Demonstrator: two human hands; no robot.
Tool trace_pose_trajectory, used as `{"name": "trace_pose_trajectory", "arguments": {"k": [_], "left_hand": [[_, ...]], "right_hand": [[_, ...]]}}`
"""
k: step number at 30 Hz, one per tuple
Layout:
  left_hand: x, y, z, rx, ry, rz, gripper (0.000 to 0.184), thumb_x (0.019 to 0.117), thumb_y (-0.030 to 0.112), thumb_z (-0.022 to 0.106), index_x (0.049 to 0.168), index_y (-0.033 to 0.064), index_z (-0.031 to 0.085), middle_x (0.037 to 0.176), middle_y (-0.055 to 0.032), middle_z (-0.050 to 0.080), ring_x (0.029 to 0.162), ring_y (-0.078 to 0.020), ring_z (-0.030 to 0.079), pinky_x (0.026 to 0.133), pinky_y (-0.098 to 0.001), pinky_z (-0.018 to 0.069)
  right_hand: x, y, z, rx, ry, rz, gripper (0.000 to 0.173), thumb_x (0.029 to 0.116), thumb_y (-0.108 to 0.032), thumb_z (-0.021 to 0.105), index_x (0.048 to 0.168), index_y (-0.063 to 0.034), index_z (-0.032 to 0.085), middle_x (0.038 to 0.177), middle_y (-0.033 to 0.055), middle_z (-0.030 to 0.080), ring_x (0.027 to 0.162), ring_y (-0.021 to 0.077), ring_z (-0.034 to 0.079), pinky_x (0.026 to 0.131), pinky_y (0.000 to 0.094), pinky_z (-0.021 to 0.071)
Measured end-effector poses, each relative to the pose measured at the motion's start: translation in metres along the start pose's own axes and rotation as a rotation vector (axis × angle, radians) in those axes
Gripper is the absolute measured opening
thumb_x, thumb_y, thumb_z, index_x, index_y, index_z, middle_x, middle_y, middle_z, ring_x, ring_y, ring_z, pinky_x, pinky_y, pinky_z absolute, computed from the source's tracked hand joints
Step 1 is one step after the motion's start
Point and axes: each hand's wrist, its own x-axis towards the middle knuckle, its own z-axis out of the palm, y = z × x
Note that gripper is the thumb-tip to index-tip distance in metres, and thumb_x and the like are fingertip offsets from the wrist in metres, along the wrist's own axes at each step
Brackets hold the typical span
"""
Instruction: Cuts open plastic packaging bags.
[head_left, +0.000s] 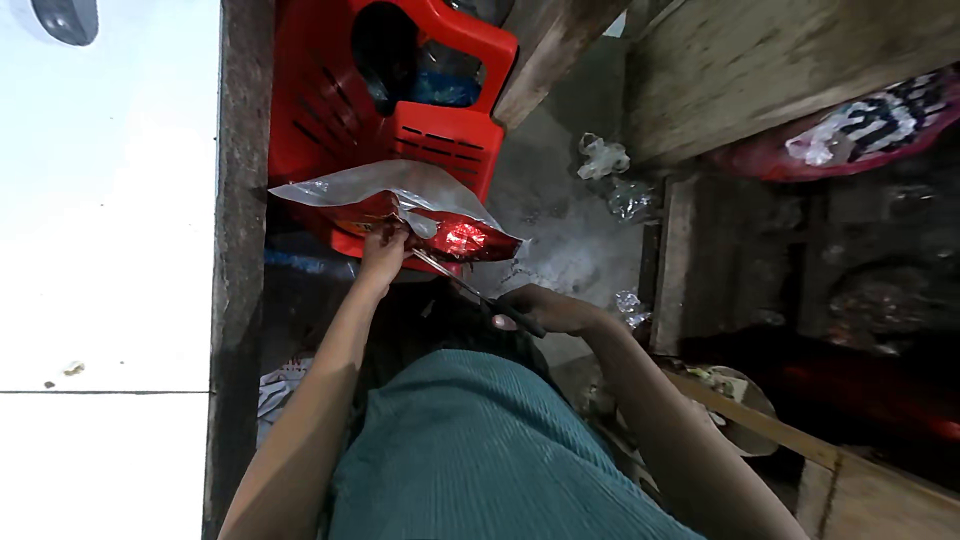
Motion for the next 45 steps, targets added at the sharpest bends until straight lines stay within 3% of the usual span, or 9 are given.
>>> {"name": "trace_pose_trajectory", "arguments": {"k": [6,11,14,20,23,27,34,37,45], "left_hand": [[0.009,0.004,-0.024,0.300,-0.109,0.066,0.029,0.1070,0.012,0.050,0.125,-0.0092,0.060,0.124,-0.0246,0.062,0.114,-0.0285,0.060,0.100,-0.0465,0.0478],[0.011,0.014,-0.030,0.381,-0.160,0.041,0.030,0.1077,0.014,0.051,0.124,-0.0089,0.060,0.123,-0.0246,0.062,0.112,-0.0281,0.061,0.100,-0.0447,0.0475],[0.010,0.016,-0.030,0.367,-0.146,0.008,0.029,0.1071,0.014,0.052,0.122,-0.0084,0.061,0.117,-0.0223,0.063,0.106,-0.0258,0.060,0.096,-0.0444,0.0481],[0.009,0.022,-0.030,0.412,-0.114,0.016,0.025,0.1050,0.012,0.056,0.116,-0.0083,0.065,0.112,-0.0204,0.065,0.098,-0.0229,0.060,0.090,-0.0419,0.0481],[0.009,0.021,-0.028,0.441,-0.087,0.029,0.025,0.1040,0.012,0.056,0.116,-0.0085,0.065,0.111,-0.0212,0.067,0.100,-0.0245,0.062,0.093,-0.0443,0.0482],[0.006,0.022,-0.021,0.481,-0.021,0.019,0.024,0.1034,0.012,0.056,0.110,-0.0091,0.066,0.107,-0.0225,0.067,0.097,-0.0279,0.063,0.091,-0.0474,0.0488],[0.002,0.025,-0.012,0.504,-0.021,-0.018,0.029,0.1051,0.015,0.053,0.115,-0.0091,0.066,0.113,-0.0256,0.066,0.104,-0.0325,0.063,0.095,-0.0514,0.0478],[0.002,0.031,-0.012,0.498,-0.054,-0.046,0.029,0.1060,0.014,0.052,0.118,-0.0084,0.065,0.114,-0.0238,0.066,0.103,-0.0294,0.062,0.094,-0.0482,0.0476],[0.005,0.032,-0.013,0.337,-0.118,-0.110,0.026,0.1070,0.013,0.051,0.122,-0.0067,0.061,0.114,-0.0181,0.061,0.102,-0.0214,0.058,0.093,-0.0408,0.0486]], "right_hand": [[0.024,-0.005,-0.006,-0.027,0.138,-0.025,0.027,0.0987,-0.029,0.068,0.088,-0.0044,0.068,0.069,-0.0031,0.057,0.060,0.0031,0.052,0.060,0.0223,0.0464],[0.029,0.003,-0.018,0.112,0.112,-0.042,0.022,0.0996,-0.027,0.064,0.095,-0.0057,0.070,0.069,-0.0070,0.059,0.057,-0.0006,0.053,0.056,0.0162,0.0464],[0.034,0.001,-0.013,0.051,0.125,-0.063,0.024,0.0979,-0.029,0.069,0.094,-0.0059,0.072,0.067,-0.0075,0.059,0.055,-0.0012,0.052,0.055,0.0168,0.0458],[0.057,-0.003,-0.005,-0.056,0.219,-0.034,0.031,0.0959,-0.034,0.072,0.101,-0.0038,0.072,0.077,0.0001,0.064,0.066,0.0059,0.056,0.067,0.0275,0.0499],[0.063,-0.004,0.005,0.058,0.232,-0.136,0.022,0.0961,-0.025,0.072,0.094,-0.0033,0.071,0.071,-0.0035,0.062,0.060,0.0013,0.055,0.061,0.0211,0.0494],[0.076,0.006,0.018,0.161,0.265,-0.268,0.022,0.0932,-0.025,0.074,0.083,-0.0071,0.068,0.061,-0.0087,0.057,0.052,-0.0015,0.051,0.054,0.0183,0.0466],[0.075,0.021,0.009,0.273,0.198,-0.273,0.018,0.0937,-0.024,0.073,0.091,-0.0065,0.070,0.068,-0.0079,0.063,0.055,-0.0011,0.056,0.054,0.0168,0.0485],[0.068,0.019,-0.003,0.259,0.176,-0.174,0.018,0.0970,-0.023,0.069,0.094,-0.0058,0.070,0.068,-0.0077,0.062,0.056,-0.0006,0.054,0.054,0.0171,0.0474],[0.058,0.016,-0.023,0.254,0.090,-0.148,0.025,0.1030,-0.023,0.053,0.083,-0.0136,0.065,0.065,-0.0122,0.057,0.055,-0.0036,0.051,0.056,0.0137,0.0447]]}}
